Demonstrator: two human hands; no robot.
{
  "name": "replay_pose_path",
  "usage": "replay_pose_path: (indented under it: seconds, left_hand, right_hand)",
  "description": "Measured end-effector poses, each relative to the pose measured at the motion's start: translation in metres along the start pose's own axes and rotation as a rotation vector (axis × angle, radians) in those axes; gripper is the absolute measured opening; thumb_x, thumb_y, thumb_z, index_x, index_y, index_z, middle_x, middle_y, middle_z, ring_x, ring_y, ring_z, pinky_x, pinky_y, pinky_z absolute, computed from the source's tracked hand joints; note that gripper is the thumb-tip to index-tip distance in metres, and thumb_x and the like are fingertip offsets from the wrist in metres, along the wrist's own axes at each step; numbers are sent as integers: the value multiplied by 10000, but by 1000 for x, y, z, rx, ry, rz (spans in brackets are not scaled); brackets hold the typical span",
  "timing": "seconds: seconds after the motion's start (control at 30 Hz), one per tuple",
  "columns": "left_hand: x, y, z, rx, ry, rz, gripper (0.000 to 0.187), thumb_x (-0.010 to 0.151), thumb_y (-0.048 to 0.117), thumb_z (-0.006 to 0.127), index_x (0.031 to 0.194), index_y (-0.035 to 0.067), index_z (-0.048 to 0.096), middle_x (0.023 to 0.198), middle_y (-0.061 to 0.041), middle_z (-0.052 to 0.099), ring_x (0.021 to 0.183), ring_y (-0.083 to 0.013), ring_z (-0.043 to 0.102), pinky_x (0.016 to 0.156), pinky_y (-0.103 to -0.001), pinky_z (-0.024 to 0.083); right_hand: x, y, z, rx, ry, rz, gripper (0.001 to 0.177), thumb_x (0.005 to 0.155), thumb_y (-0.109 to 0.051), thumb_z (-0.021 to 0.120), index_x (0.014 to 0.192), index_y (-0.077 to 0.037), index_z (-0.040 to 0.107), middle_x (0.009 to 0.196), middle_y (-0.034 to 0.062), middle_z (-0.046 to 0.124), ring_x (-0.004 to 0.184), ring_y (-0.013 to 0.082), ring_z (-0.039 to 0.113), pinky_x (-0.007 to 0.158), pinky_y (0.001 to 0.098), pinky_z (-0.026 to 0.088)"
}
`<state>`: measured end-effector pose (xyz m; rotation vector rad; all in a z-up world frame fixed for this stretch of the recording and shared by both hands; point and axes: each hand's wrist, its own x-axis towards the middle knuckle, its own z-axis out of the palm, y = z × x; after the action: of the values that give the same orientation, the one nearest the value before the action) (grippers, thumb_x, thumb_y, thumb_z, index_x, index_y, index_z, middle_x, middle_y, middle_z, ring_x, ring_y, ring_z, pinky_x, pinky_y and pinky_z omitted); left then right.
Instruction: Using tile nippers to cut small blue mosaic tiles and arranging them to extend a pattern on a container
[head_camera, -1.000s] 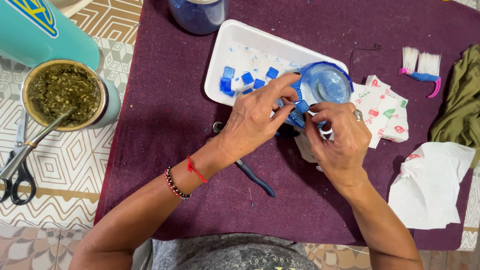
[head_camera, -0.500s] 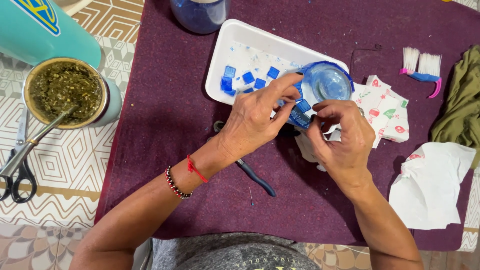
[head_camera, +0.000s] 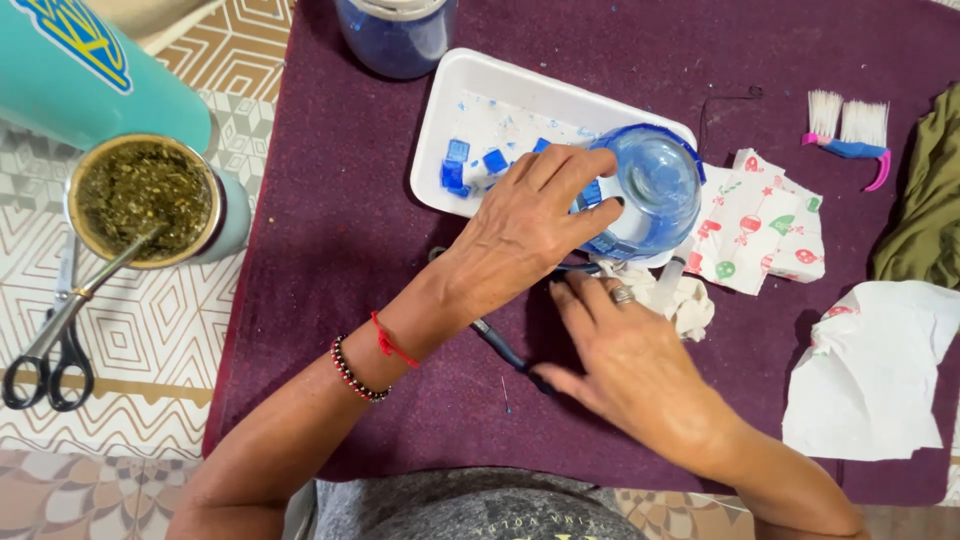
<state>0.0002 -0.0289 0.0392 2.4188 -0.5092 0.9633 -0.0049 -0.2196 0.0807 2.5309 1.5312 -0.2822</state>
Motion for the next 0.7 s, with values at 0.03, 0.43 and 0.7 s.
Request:
replay_pose_path:
  seconds: [0.03, 0.43, 0.7]
  left_hand:
    - [1, -1, 0, 3, -4, 7, 141, 964, 20, 686, 1074, 80, 623, 1284, -137, 546, 1108, -331, 576, 855, -435, 543]
    - [9, -7, -13, -183, -78, -28, 84, 1010, 56, 616, 947, 22, 572, 1267, -133, 567, 1139, -329, 540, 869, -461, 486]
    - [-27, -42, -20, -774, 250, -882, 501, 994, -24, 673, 1457, 144, 582, 1033, 5, 589, 651, -18, 447, 616, -151, 402]
  right_hand:
    - [2, -1, 2, 4, 7, 3, 840, 787, -639, 733, 1345, -50, 514, 1283, 145, 552, 945, 323, 647, 592, 473, 596]
    - [6, -6, 27, -18, 109, -37, 1279, 578, -779, 845, 1465, 16, 382, 1452, 257, 454, 1338, 419, 466, 1050, 467, 441]
    - [9, -14, 29, -2, 276, 4, 1050, 579, -501, 752, 1399, 84, 456, 1229, 238, 579, 1123, 379, 583, 1021, 446, 465]
